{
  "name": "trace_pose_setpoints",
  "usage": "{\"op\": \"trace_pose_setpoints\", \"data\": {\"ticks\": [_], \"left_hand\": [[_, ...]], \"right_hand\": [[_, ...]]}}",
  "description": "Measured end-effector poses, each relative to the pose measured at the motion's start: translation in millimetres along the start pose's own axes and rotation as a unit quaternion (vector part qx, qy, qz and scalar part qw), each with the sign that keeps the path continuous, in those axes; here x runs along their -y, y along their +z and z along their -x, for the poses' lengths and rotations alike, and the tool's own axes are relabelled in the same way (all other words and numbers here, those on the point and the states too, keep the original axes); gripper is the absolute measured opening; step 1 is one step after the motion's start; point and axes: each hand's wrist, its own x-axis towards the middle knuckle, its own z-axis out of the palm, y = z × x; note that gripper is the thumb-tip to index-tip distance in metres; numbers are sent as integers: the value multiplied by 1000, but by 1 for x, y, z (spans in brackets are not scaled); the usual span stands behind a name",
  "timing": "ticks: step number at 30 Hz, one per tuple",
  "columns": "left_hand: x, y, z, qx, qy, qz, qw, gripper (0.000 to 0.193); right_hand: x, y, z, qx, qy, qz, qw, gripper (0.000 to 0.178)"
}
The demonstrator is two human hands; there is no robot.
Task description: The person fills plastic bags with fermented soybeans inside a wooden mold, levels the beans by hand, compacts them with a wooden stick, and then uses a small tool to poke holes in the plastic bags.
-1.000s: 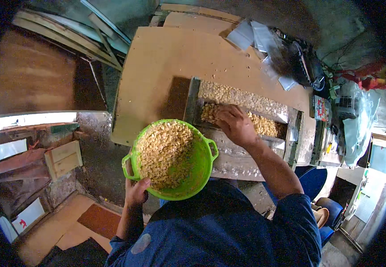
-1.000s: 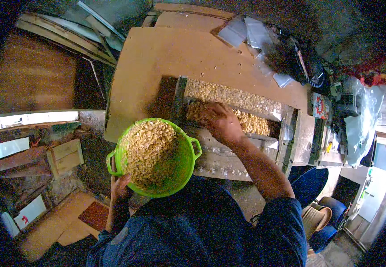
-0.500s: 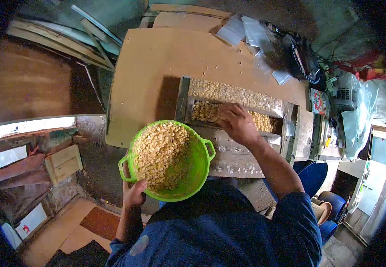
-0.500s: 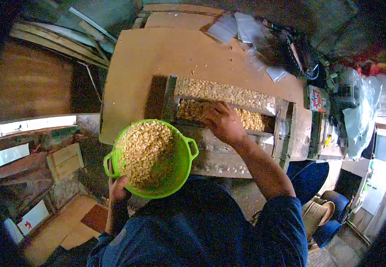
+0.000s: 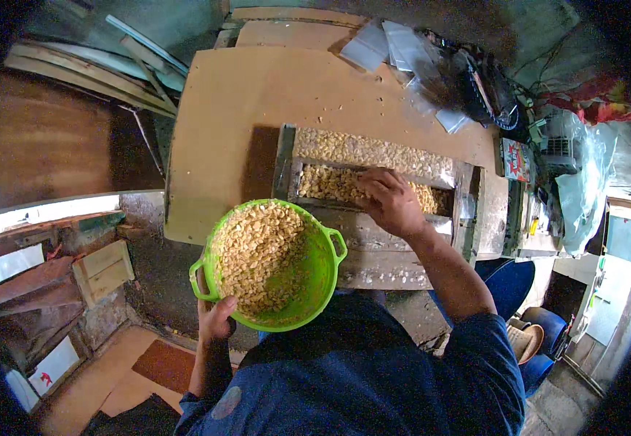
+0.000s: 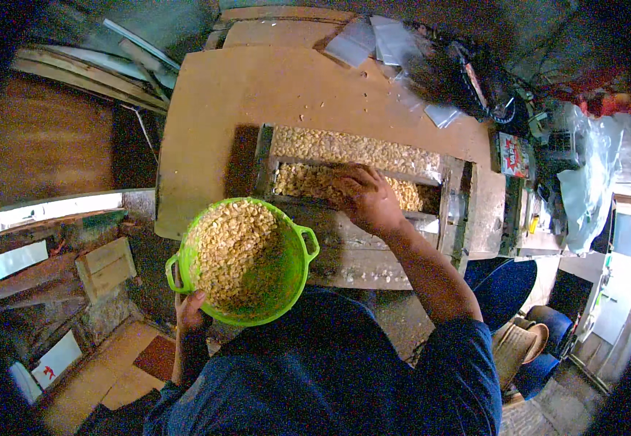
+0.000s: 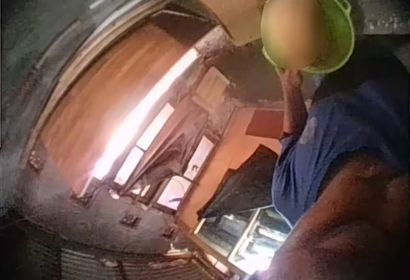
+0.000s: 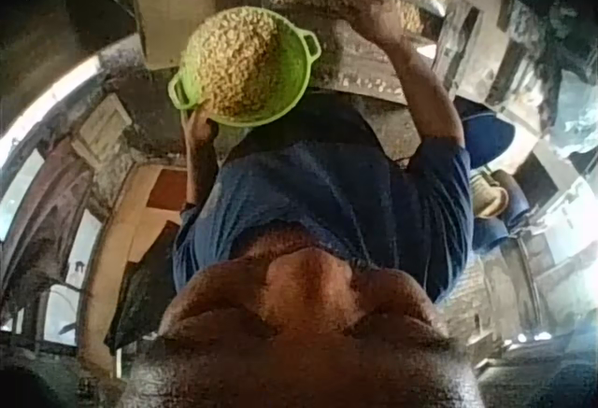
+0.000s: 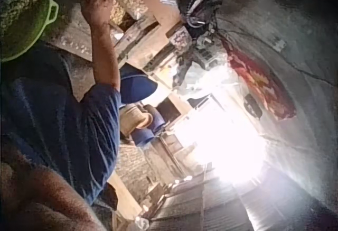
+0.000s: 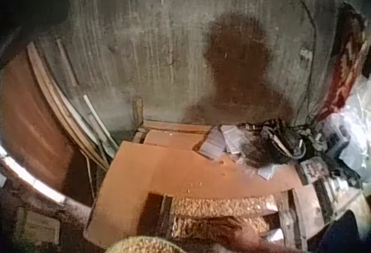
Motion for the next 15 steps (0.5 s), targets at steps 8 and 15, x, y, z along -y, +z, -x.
{"op": "trace_pose_setpoints", "data": {"ticks": [8,15], "left_hand": [[12,6,3,-7,49,28,998,87],[11,14,4,10,44,16,999,86]], "right_hand": [[-15,-19,24,-7,101,4,995,32],[-14,-17,16,8,3,34,999,34]]}}
